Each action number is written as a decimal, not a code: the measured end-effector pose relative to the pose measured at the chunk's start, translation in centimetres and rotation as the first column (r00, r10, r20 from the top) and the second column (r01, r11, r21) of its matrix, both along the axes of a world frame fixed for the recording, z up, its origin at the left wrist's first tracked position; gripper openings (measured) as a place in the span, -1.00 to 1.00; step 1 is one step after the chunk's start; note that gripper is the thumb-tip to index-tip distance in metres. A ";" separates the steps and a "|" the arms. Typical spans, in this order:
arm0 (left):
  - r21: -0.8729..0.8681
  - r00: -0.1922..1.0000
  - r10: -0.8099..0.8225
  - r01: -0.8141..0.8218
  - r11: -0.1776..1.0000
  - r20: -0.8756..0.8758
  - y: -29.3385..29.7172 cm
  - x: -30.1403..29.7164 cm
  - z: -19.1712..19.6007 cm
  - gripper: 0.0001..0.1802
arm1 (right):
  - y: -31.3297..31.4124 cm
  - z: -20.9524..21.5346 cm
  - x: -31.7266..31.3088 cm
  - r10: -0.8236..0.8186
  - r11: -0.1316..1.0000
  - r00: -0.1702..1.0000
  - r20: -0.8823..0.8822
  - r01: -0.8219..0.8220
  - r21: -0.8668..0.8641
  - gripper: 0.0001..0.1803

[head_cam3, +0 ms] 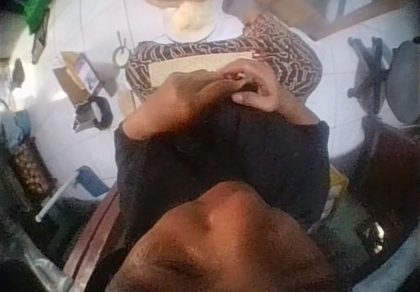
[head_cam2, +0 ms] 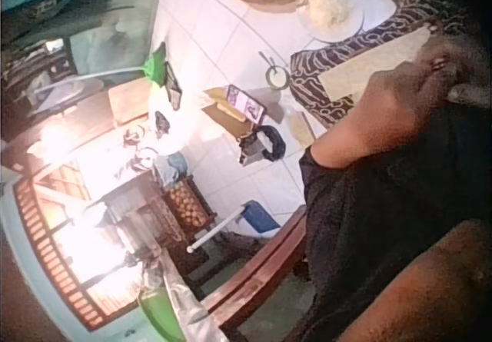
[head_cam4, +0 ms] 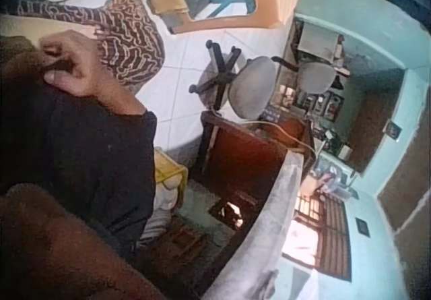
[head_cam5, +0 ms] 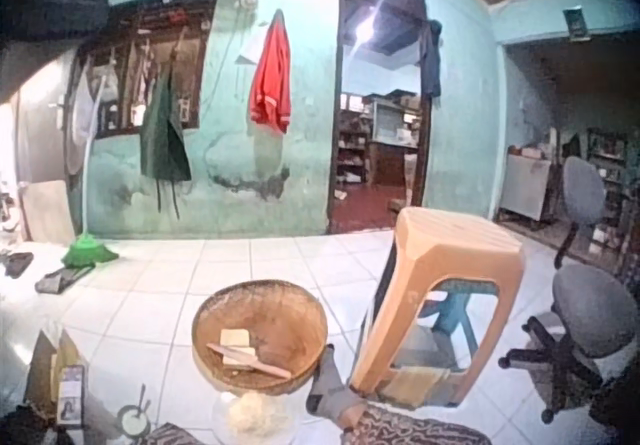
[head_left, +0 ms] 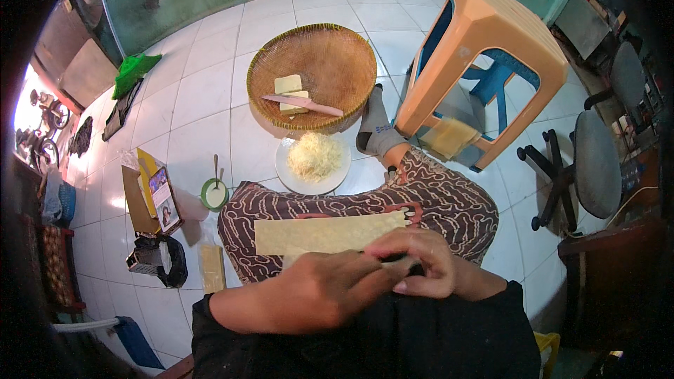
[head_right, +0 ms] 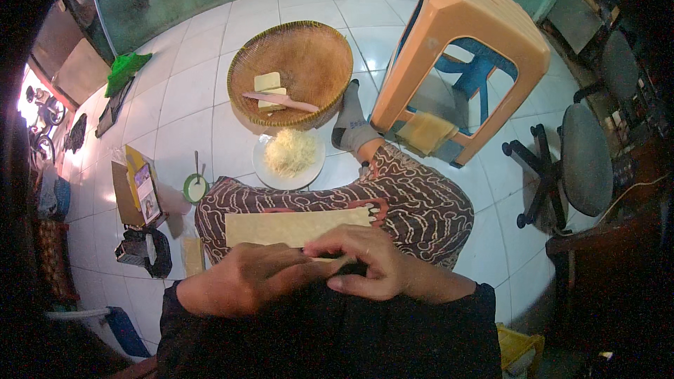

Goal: The person sits on the floor and folds thin rectangular dough sheets by hand. They repeatedly pick up a sheet, fold it into a smaller rectangle, and place it on a nearby plastic stool. A smartphone, a bowl of filling, and a woven tray are visible nearby.

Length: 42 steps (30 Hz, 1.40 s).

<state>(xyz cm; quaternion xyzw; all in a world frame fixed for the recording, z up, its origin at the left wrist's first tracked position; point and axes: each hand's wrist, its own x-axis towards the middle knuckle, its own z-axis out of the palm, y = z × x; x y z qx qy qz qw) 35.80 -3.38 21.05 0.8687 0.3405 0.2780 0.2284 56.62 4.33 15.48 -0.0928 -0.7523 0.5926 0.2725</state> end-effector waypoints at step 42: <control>-0.785 0.467 0.879 -0.508 0.356 0.096 -5.8 -10.4 -17.0 -0.53 | 1.8 -5.8 -6.8 0.025 0.960 0.925 0.378 -0.127 0.249 -0.79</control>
